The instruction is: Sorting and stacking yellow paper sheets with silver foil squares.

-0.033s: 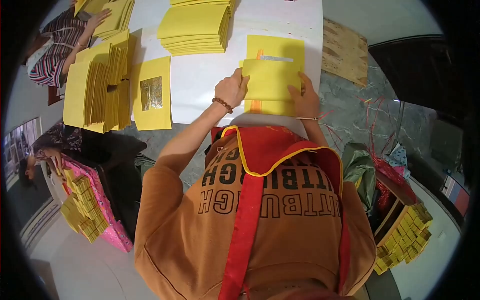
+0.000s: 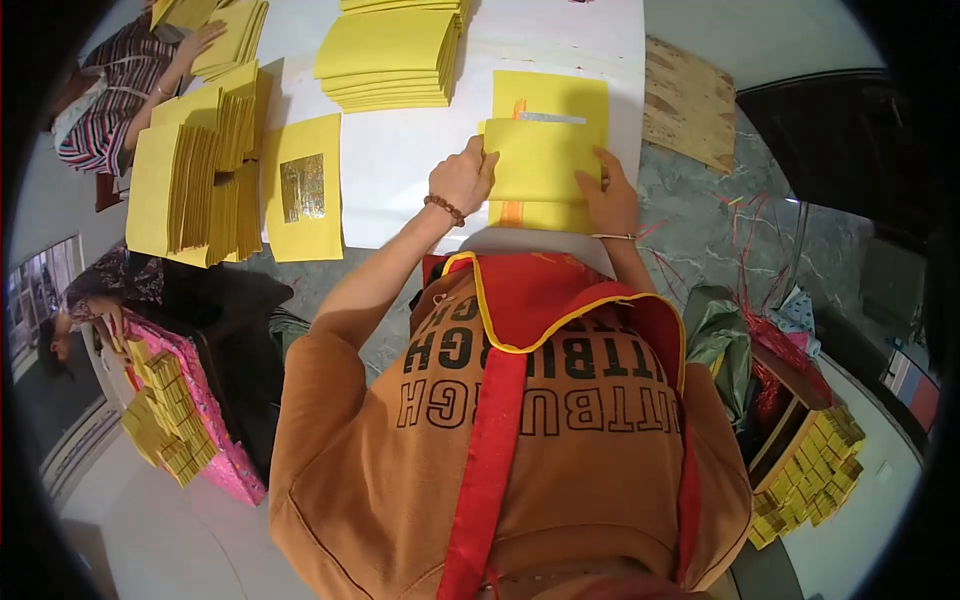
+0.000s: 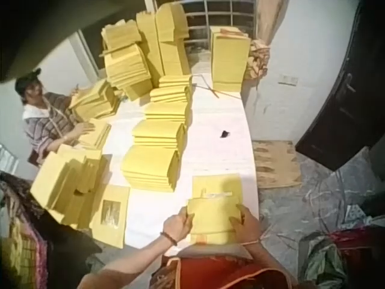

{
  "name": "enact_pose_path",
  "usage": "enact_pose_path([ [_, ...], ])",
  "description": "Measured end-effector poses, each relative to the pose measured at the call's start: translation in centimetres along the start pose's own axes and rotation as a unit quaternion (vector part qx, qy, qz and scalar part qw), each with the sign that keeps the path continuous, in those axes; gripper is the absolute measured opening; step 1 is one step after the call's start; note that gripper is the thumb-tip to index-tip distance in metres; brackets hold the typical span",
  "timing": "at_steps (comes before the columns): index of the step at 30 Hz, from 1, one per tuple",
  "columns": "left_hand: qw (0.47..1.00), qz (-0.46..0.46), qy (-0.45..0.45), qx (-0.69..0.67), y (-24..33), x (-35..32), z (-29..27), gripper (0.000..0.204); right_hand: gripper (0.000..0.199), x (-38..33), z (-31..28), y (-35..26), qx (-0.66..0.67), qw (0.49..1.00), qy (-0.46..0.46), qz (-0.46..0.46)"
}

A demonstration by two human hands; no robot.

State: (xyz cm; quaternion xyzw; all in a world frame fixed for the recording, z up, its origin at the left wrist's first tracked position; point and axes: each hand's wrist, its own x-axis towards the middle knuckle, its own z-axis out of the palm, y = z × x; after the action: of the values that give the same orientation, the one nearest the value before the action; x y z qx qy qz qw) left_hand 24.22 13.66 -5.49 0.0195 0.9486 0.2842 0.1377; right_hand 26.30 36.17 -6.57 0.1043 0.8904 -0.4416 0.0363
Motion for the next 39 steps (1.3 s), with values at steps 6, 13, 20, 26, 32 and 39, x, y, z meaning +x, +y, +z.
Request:
enact_pose_path([
  [6,0.997,-0.003,0.052,-0.063,-0.3,0.2,0.3,0.029,0.038,0.1,0.2,-0.1,-0.046,0.999,0.008,-0.018],
  [13,0.973,0.14,0.184,0.011,0.9,-1.3,-0.8,0.045,0.04,0.2,0.8,0.7,-0.056,0.997,0.039,-0.048],
  [20,0.9,0.398,0.075,0.163,2.0,-2.0,3.0,0.06,0.038,-0.1,1.1,0.6,-0.048,0.997,0.04,-0.042],
  [26,0.914,0.365,0.021,0.178,1.9,-2.4,3.4,0.066,0.042,-0.9,1.0,-0.7,-0.132,0.986,0.056,-0.081],
  [32,0.914,0.374,-0.023,0.158,1.2,-1.9,3.4,0.06,0.049,-2.3,2.8,-0.2,-0.302,0.901,0.043,-0.308],
  [39,0.952,0.293,-0.044,-0.08,0.4,-1.0,2.9,0.05,0.053,-2.1,3.8,0.0,-0.332,0.907,0.012,-0.257],
])
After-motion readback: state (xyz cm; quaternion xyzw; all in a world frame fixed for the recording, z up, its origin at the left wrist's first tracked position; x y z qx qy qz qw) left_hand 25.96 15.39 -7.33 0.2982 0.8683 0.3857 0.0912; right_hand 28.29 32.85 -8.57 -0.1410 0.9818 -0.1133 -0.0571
